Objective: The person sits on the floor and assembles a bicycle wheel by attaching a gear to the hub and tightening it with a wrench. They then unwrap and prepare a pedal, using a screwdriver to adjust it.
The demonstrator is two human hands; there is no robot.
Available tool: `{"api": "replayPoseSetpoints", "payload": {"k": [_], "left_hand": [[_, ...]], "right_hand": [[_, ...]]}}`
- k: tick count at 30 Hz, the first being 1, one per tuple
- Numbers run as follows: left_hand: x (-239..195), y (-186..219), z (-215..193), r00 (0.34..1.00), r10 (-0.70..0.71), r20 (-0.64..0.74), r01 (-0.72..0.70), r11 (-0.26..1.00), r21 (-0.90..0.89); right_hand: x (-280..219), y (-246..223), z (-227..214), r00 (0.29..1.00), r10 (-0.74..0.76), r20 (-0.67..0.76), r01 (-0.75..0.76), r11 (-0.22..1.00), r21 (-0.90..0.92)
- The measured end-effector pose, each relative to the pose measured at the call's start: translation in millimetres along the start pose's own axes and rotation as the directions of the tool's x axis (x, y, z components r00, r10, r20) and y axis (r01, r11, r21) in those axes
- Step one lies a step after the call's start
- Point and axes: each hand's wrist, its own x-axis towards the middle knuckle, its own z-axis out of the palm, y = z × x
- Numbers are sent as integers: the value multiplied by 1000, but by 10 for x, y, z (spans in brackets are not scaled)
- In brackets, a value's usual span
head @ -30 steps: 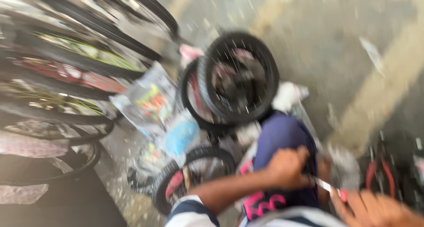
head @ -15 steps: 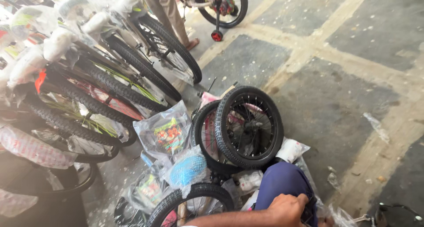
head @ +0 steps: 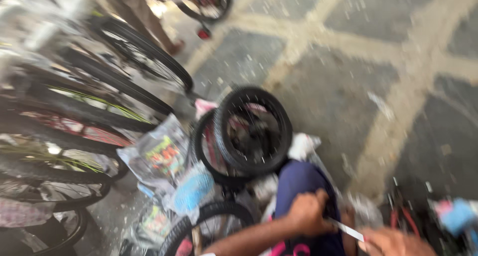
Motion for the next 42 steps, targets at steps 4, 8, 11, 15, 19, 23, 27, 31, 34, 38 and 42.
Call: {"api": "replayPoseSetpoints", "payload": {"k": [4,8,11,15,19,23,27,31,34,38,42], "left_hand": [[-91,78,-372,990,-11,138,26,993,-112],[-174,68,-666,978,40,206,41,925,-377],[-195,210,-722,981,-42,190,114,918,-380],[-230,336,-723,978,-109,179,164,928,-335],[-234,338,-708,963,-149,223,215,926,-309],[-219,340,-697,975,-111,191,167,936,-309],[-224,343,-680,956,-161,246,231,928,-291],[-218,349,-647,974,-119,193,170,947,-274],[-208,352,-630,976,-102,191,148,957,-248],[-205,364,-613,974,-96,205,140,966,-216],[-187,388,-584,959,-141,248,190,963,-189]], "right_hand": [[-405,-348,-421,884,-318,-343,274,946,-172],[-661,-648,-653,927,-220,-304,193,974,-114],[-701,-744,-751,893,-298,-337,248,951,-184],[-716,-791,-731,878,-389,-279,272,885,-378],[-683,-821,-740,844,-444,-302,299,856,-423],[-652,-869,-774,838,-474,-271,323,831,-453],[-624,-887,-796,830,-503,-241,347,804,-482],[-611,-869,-786,841,-511,-175,369,781,-504],[-600,-846,-758,779,-614,-128,430,671,-604],[-572,-792,-678,670,-742,13,394,341,-853],[-556,-728,-597,648,-758,70,387,249,-888]]}}
